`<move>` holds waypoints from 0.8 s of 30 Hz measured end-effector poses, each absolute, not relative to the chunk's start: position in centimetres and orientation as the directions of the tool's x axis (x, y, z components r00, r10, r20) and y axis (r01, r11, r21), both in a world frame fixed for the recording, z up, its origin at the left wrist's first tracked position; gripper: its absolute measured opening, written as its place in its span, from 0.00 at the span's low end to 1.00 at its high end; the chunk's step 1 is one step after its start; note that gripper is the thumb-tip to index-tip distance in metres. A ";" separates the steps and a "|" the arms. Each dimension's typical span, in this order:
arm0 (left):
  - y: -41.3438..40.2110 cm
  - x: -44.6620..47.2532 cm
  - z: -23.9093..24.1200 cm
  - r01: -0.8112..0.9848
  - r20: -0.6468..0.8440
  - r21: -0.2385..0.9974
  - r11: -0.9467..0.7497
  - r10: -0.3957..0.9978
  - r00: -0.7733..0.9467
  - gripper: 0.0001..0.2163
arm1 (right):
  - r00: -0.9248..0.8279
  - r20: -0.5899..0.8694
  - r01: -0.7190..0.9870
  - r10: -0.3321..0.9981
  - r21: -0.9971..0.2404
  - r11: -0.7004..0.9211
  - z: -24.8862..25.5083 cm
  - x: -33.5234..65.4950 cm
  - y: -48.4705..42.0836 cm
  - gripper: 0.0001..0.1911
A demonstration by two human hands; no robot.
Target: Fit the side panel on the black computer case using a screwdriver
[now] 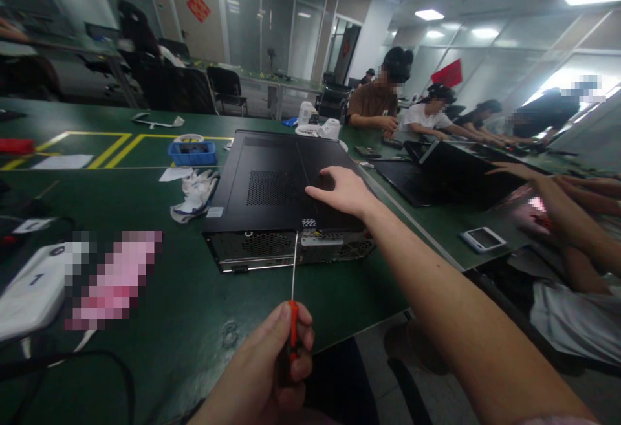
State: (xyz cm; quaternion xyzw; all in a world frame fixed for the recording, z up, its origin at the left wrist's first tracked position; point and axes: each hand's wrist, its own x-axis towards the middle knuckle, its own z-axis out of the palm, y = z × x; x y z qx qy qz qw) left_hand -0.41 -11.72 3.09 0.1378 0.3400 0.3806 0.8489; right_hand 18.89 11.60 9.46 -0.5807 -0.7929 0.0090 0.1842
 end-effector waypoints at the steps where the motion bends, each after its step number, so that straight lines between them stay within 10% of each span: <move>1: -11.7 -0.4 3.2 -0.553 -0.477 0.494 0.671 0.740 0.473 0.16 | -0.256 0.281 0.918 0.925 -0.228 0.324 9.5 18.9 11.6 0.38; 24: -11.6 -0.4 2.8 -0.574 -0.482 0.466 0.673 0.737 0.473 0.15 | -0.259 0.292 0.912 0.921 -0.241 0.333 9.3 19.0 11.8 0.37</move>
